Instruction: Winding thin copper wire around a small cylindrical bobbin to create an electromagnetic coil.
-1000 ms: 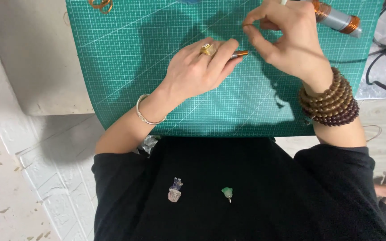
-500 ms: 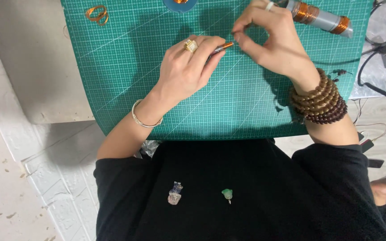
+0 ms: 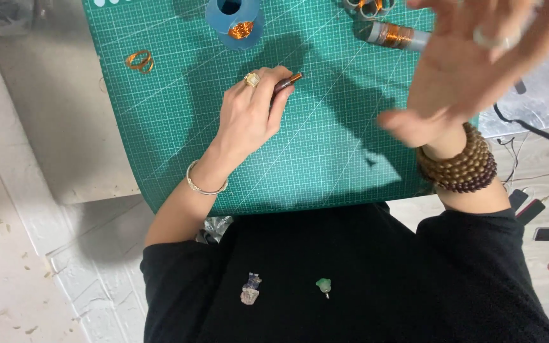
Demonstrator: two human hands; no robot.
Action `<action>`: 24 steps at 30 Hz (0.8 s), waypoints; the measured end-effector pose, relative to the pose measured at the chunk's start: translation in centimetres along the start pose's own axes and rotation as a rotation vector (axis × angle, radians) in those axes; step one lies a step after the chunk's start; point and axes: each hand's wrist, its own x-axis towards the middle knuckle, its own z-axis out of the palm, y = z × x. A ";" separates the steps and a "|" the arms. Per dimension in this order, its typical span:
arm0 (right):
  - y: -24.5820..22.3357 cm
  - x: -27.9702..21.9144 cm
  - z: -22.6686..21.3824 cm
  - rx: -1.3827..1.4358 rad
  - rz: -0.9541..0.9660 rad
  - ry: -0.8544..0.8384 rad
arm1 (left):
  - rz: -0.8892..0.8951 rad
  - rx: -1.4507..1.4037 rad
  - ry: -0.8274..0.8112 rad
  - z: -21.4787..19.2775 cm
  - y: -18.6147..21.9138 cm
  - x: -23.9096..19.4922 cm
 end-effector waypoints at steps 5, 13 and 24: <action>-2.6 2.4 4.0 -0.150 0.202 -0.373 | 0.031 0.057 -0.038 0.3 0.9 0.0; -3.1 -3.6 14.5 -0.722 -0.234 -0.999 | 0.085 0.271 -0.161 1.9 2.5 0.6; -3.4 -3.9 15.8 -0.793 -0.124 -1.002 | 0.112 0.530 -0.104 4.9 1.3 -2.0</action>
